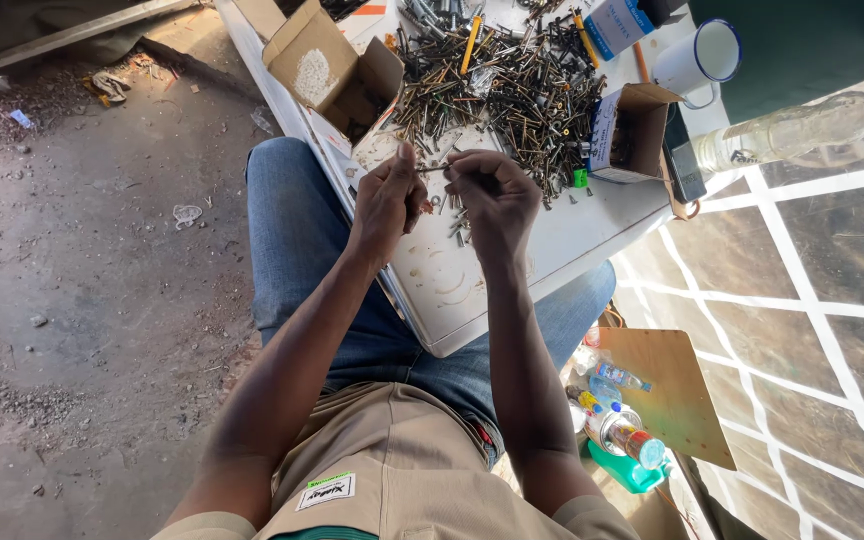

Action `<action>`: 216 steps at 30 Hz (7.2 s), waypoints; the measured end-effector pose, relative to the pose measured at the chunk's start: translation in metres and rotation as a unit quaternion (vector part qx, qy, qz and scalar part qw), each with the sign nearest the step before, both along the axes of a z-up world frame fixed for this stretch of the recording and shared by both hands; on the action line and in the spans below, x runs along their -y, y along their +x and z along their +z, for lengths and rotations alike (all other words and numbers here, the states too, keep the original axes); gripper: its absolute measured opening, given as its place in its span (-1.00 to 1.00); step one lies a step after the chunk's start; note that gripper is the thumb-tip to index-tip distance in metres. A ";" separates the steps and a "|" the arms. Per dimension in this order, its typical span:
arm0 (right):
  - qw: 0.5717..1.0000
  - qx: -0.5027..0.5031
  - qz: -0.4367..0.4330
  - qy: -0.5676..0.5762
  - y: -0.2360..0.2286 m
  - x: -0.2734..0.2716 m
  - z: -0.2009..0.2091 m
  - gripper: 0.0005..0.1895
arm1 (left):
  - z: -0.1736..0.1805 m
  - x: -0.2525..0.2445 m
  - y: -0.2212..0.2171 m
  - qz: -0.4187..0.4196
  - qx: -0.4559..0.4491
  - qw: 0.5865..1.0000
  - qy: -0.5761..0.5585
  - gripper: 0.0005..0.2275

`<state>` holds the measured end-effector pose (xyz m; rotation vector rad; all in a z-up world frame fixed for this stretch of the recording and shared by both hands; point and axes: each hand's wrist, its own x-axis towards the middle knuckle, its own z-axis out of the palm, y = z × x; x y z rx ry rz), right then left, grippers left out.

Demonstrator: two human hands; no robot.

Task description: Sorting and inspecting small metal upholstery tacks from a large pile on a board

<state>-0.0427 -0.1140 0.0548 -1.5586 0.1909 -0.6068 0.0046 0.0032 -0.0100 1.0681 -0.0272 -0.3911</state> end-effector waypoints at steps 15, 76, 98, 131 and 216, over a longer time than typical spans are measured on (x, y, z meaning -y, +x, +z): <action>0.996 -0.013 -0.072 -0.042 0.027 0.011 -0.036 -0.87 | 0.004 -0.018 0.001 0.010 -0.062 0.982 -0.176 -0.66; 0.991 -0.053 -0.066 -0.104 0.004 0.004 -0.027 -0.87 | 0.007 -0.016 0.002 0.014 -0.086 0.988 -0.127 -0.65; 0.996 -0.002 -0.085 0.014 -0.003 -0.004 0.000 -0.91 | 0.007 -0.007 0.002 0.004 -0.040 0.997 -0.063 -0.64; 0.929 -0.057 -0.018 0.366 -0.058 0.006 -0.011 -0.84 | -0.022 0.008 -0.030 -0.070 -0.239 0.830 -0.500 -0.62; 0.982 0.016 -0.180 -0.061 -0.059 0.128 -0.054 -0.81 | 0.094 0.383 0.210 -0.207 0.437 0.430 0.762 -0.58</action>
